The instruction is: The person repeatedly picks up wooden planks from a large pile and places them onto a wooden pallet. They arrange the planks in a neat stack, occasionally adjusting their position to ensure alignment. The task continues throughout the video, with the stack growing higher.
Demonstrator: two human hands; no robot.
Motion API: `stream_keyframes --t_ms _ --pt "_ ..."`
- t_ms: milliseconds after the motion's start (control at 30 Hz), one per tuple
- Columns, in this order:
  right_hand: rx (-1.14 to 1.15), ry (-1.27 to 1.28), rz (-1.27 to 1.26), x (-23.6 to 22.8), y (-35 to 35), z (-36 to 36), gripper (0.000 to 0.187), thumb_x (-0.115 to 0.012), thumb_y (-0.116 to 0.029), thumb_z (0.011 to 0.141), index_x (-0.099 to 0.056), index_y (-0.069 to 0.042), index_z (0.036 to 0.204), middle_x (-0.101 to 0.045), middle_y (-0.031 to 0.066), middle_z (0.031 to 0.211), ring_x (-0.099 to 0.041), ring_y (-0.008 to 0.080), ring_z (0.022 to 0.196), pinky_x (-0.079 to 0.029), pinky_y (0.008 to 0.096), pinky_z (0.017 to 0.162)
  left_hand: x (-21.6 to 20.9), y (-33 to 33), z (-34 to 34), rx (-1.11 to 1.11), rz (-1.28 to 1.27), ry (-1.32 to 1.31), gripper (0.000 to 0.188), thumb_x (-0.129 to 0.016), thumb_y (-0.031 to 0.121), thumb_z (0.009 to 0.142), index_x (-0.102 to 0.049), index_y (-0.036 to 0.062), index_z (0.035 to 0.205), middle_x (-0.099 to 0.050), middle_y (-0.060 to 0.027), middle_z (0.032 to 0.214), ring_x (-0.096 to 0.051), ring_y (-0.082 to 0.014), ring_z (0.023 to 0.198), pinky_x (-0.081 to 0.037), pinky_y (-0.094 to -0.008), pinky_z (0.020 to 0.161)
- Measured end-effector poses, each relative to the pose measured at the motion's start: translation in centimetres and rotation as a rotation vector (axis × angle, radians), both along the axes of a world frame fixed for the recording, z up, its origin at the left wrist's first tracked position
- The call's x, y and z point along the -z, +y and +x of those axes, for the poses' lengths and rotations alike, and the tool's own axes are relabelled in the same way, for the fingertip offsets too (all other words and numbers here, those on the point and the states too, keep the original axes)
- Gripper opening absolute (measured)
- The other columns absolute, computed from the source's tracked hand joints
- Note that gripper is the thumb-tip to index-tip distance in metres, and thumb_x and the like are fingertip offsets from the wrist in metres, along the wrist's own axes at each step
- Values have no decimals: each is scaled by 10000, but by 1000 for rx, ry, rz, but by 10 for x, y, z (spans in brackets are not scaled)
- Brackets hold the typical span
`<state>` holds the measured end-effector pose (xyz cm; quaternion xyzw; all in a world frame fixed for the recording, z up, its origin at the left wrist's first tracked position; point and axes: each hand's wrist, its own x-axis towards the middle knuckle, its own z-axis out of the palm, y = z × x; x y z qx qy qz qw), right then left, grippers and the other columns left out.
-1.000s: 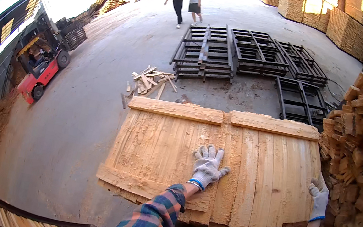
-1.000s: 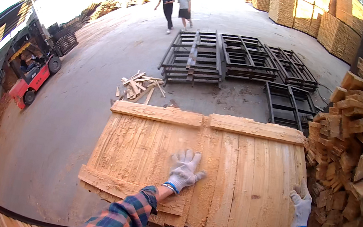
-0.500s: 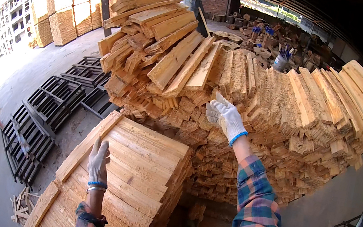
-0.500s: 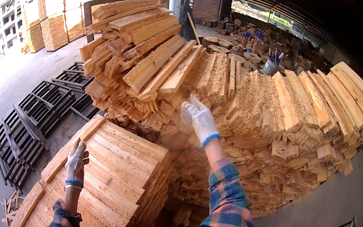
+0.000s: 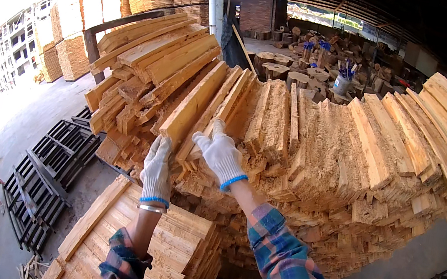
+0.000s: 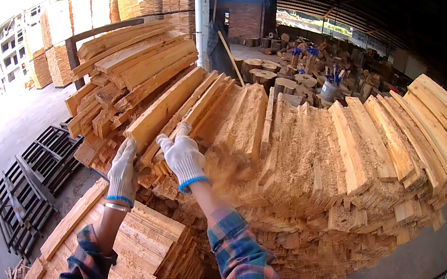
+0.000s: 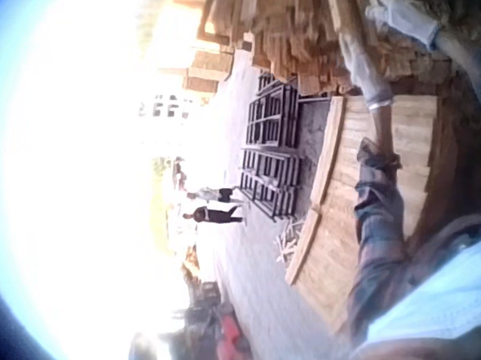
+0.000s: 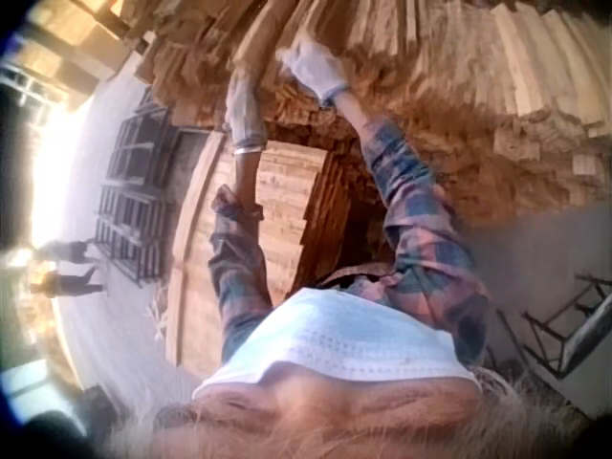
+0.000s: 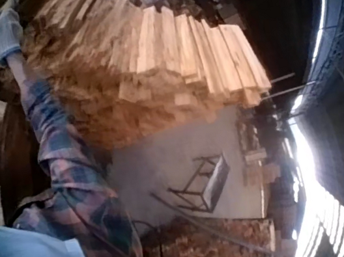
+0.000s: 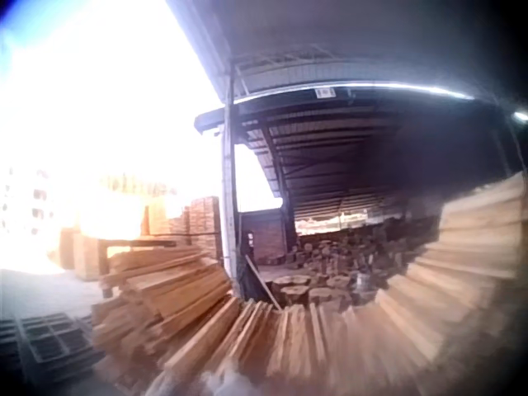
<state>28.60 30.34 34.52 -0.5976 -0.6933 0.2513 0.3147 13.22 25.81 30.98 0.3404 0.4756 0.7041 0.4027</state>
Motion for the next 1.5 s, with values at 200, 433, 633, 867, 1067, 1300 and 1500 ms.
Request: stream_keyframes --t_ms 200,433,633,867,1067,1300,1500 --pt "-213 129 24 -7 -11 -3 834 -459 -605 948 -168 -111 1553 -675 249 1121 -644 396 1062 -511 435 896 -22 -20 -74 468 341 632 428 -436 217 1048 -468 -35 1392 -551 -137 1359 -533 -248 1240 -452 -343 1013" --pt "-113 355 15 29 15 -9 787 -509 -458 985 -77 -153 1567 -703 170 1067 -679 297 898 -516 401 798 -41 3 -26 363 53 494 507 -591 363 973 -545 38 1359 -561 -103 1355 -556 -212 1191 -425 -318 1020" --pt "-374 338 -139 21 -53 -8 716 -498 -390 1005 -138 -121 1562 -527 226 1319 -647 276 986 -516 367 813 40 -80 -52 540 -85 -284 684 -599 424 937 -369 77 1479 -522 -142 1377 -585 -305 1158 -567 -540 829" --pt "-507 1537 -583 110 -25 -20 668 -580 -465 961 -387 -71 1464 -530 99 1380 -574 195 1152 -510 353 945 87 -116 -9 549 23 -357 883 -690 405 850 -256 39 1525 -402 -126 1493 -463 -269 1313 -436 -409 1048" --pt "-653 1532 -535 150 -85 -48 719 -657 -502 891 -433 -63 1414 -587 45 1287 -573 162 1151 -491 317 970 118 -185 -38 465 0 -299 1079 -817 412 709 -248 -25 1516 -355 -145 1527 -337 -248 1403 -248 -367 1160" --pt "-864 1342 -515 124 -128 -83 753 -767 -8 747 -429 -1 1419 -614 85 1233 -602 173 1094 -513 302 912 39 -208 -79 211 231 -38 954 -727 397 786 -274 -41 1503 -456 -181 1433 -460 -271 1296 -341 -364 1111" --pt "-979 908 -538 146 -160 -138 699 -594 157 763 -423 -3 1422 -647 100 1133 -646 161 969 -548 297 806 38 -234 -120 -13 304 120 695 -774 197 790 -475 -15 1381 -621 -103 1225 -601 -177 1061 -481 -303 934"
